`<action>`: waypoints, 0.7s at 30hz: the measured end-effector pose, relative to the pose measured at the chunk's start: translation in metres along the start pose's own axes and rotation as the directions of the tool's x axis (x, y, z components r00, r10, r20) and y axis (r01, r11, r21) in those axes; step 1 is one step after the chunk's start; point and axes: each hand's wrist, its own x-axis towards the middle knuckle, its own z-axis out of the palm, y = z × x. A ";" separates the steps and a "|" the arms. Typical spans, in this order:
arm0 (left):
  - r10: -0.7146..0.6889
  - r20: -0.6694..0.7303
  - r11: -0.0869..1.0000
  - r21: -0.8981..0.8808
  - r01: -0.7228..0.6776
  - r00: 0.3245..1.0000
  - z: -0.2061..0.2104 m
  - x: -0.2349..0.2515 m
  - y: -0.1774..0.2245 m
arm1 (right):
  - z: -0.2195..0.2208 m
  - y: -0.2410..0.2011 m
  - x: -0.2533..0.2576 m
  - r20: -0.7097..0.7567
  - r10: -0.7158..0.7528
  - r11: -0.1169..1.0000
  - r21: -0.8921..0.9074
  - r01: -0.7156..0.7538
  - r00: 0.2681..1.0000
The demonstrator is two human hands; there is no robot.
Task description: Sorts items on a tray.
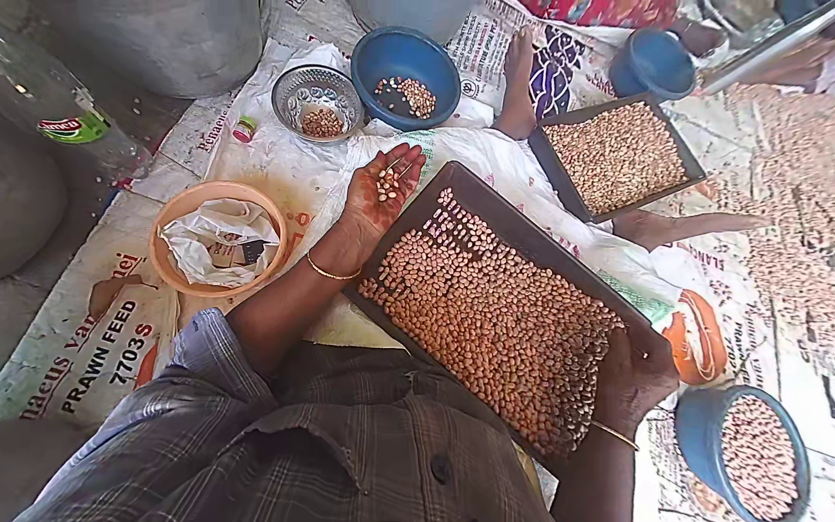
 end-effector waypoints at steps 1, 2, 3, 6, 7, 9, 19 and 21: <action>0.010 0.009 1.000 0.008 -0.010 1.000 0.008 0.006 0.003 | 0.002 -0.004 0.002 0.002 0.012 1.000 0.021 -0.012 1.000; 0.025 0.021 1.000 0.017 -0.025 0.999 0.019 0.015 0.007 | 0.006 -0.009 0.005 0.022 -0.004 0.999 0.035 0.003 1.000; 0.046 0.038 0.998 0.040 -0.048 0.998 0.033 0.028 0.012 | 0.010 -0.015 0.008 0.059 -0.035 0.998 0.051 0.032 0.998; 0.087 0.073 0.964 0.246 -0.102 0.994 0.081 0.077 0.031 | 0.031 -0.051 0.019 0.216 -0.174 0.981 0.123 0.150 0.961; 0.084 0.054 0.931 0.352 -0.097 0.995 0.094 0.094 0.038 | 0.040 -0.064 0.024 0.274 -0.217 0.971 0.158 0.178 0.937; 0.052 0.025 0.869 0.492 -0.058 0.998 0.107 0.132 0.050 | 0.062 -0.089 0.034 0.371 -0.285 0.953 0.207 0.220 0.884; -0.056 0.047 0.752 0.659 0.011 0.997 0.043 0.122 0.050 | 0.170 -0.139 0.060 0.536 -0.408 0.908 0.156 0.388 0.739; -0.105 0.096 0.761 0.648 0.017 0.990 0.022 0.095 0.040 | 0.179 -0.143 0.057 0.538 -0.432 0.896 0.163 0.413 0.724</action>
